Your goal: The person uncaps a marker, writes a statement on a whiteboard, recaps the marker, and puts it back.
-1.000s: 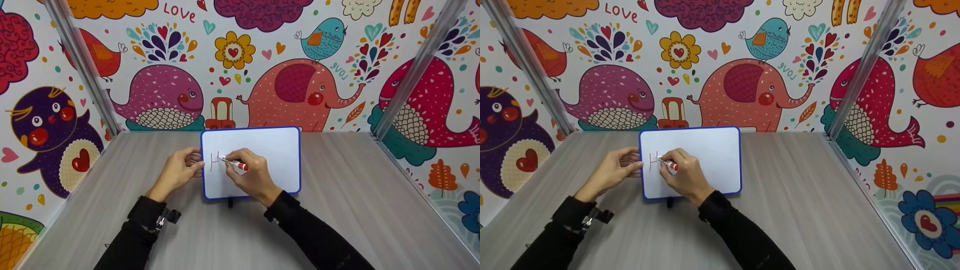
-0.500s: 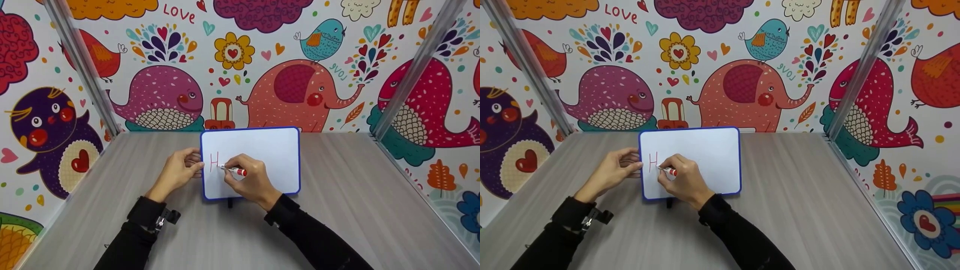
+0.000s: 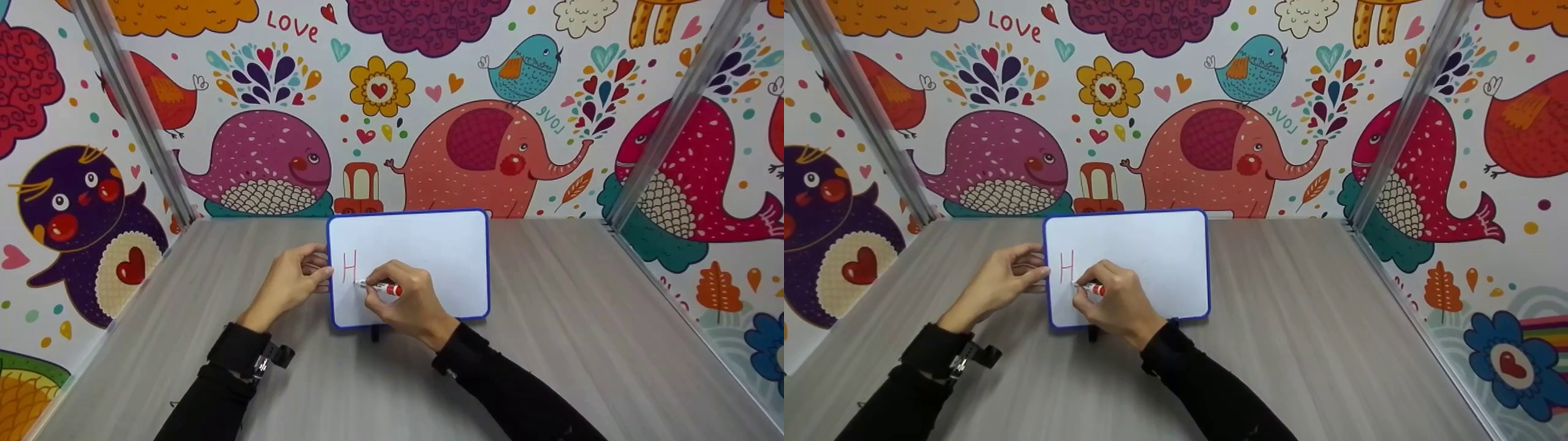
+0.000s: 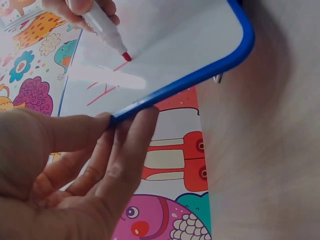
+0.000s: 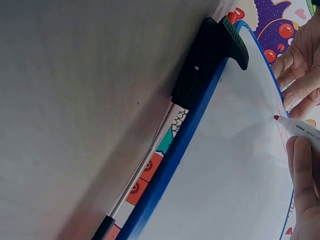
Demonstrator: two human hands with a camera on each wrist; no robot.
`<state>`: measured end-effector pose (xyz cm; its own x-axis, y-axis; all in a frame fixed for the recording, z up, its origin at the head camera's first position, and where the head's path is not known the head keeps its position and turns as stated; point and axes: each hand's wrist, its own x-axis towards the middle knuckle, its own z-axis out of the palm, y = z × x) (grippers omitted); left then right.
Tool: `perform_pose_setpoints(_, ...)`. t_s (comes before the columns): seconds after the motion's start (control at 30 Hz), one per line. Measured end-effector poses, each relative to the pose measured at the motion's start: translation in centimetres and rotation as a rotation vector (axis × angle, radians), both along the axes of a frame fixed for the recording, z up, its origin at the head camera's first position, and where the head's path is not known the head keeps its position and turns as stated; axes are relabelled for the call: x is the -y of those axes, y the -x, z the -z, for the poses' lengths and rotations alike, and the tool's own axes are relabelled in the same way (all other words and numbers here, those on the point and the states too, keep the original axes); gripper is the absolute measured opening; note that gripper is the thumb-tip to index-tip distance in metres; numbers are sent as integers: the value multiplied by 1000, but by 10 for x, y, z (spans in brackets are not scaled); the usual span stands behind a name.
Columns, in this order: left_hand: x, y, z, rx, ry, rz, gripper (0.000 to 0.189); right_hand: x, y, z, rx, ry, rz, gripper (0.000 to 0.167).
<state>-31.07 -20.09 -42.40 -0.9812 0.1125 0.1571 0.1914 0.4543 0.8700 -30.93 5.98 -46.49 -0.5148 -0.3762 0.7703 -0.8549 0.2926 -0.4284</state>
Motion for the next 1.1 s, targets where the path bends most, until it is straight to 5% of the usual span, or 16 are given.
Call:
perform_pose_setpoints(0.53,0,-2,-1,33,8,-22,50,0,-3,0,23,-6,-1,16)
perform_pose_setpoints(1.1,-3,0,1,-39,73,-29,42,-6,-2,-3,-70,27,65,14)
